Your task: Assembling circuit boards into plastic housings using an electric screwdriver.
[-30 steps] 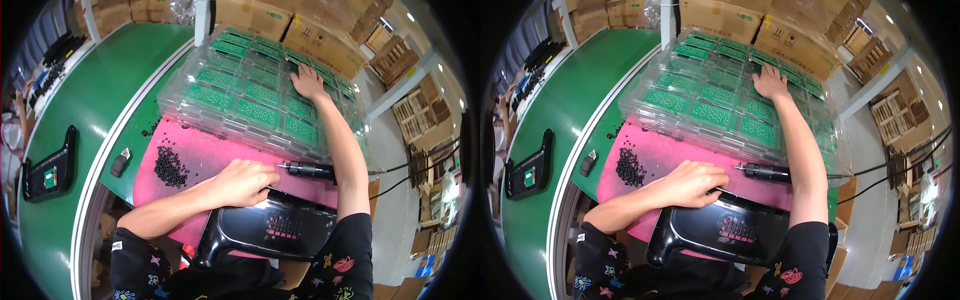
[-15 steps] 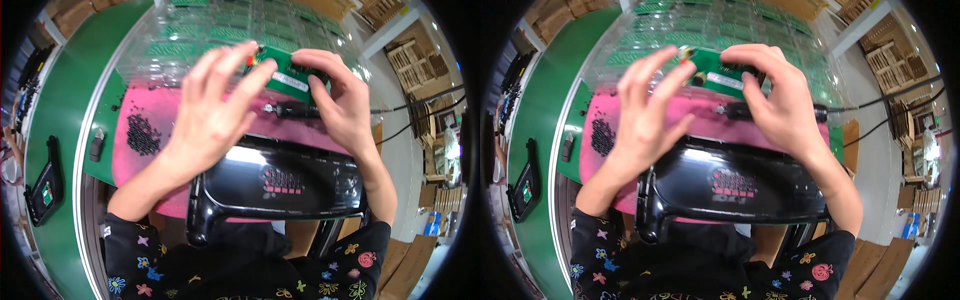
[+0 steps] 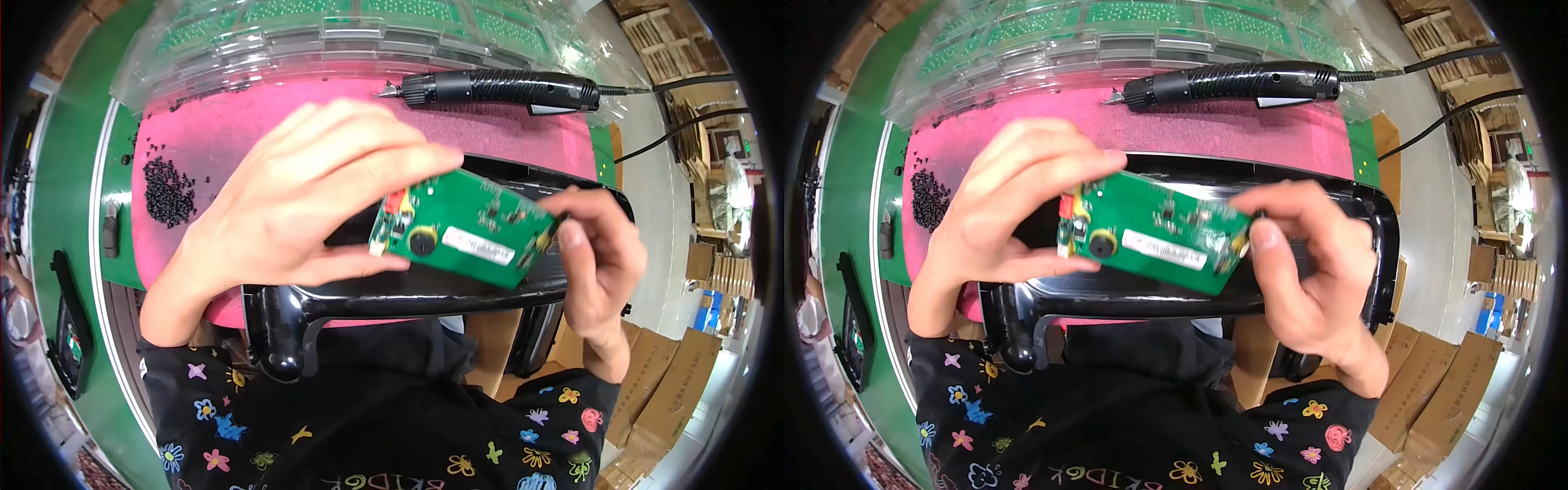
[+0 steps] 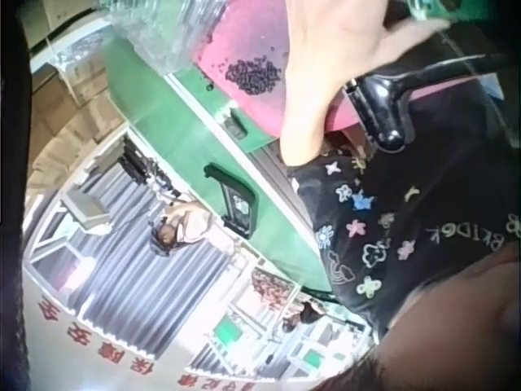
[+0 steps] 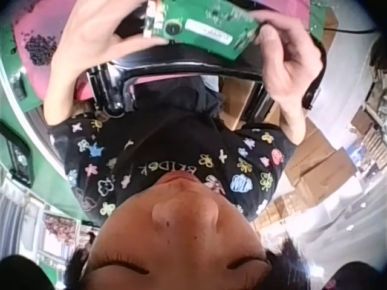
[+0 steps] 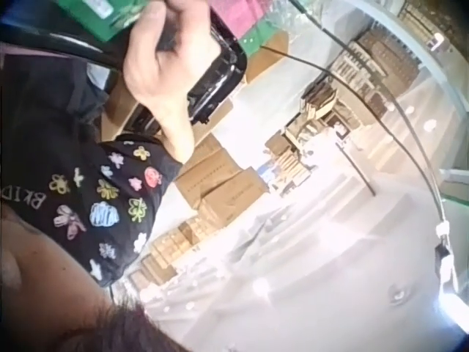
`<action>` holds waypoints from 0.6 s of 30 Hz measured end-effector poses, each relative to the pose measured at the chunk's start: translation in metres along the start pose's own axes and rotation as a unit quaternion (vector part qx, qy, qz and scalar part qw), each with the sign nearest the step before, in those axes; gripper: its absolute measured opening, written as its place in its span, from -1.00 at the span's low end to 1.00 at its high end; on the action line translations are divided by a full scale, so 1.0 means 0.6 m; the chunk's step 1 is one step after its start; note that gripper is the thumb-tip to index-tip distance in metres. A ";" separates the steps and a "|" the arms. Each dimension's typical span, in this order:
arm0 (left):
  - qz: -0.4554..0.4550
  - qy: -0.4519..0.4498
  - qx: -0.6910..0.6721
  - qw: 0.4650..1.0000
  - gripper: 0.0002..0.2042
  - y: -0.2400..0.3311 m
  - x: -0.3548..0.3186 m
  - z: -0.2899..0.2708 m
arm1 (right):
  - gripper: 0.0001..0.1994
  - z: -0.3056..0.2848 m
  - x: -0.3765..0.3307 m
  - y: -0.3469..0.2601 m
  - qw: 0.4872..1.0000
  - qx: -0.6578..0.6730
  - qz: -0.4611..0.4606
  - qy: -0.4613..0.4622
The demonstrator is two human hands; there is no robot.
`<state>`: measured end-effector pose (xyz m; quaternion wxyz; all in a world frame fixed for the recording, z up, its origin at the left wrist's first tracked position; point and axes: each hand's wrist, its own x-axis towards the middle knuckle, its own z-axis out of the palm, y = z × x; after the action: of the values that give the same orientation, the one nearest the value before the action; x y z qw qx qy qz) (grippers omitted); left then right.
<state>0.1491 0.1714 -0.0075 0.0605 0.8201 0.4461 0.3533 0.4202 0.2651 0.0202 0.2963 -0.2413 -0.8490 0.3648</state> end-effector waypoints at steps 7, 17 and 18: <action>-0.020 -0.117 -0.103 0.988 -0.41 0.008 -0.012 0.019 | -0.17 0.006 -0.102 0.020 0.984 0.112 0.064 -0.120; -0.120 -0.080 -0.032 0.989 -0.33 0.002 -0.003 0.047 | -0.42 0.002 -0.051 0.089 0.997 -0.067 0.009 -0.043; -0.125 -0.082 -0.022 0.988 -0.29 0.002 -0.003 0.047 | -0.44 0.001 -0.036 0.095 0.998 -0.033 0.009 -0.053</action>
<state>0.1671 0.1754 -0.0287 0.1586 0.7824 0.5312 0.2838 0.4460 0.2866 -0.0304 0.2392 -0.2385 -0.8730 0.3517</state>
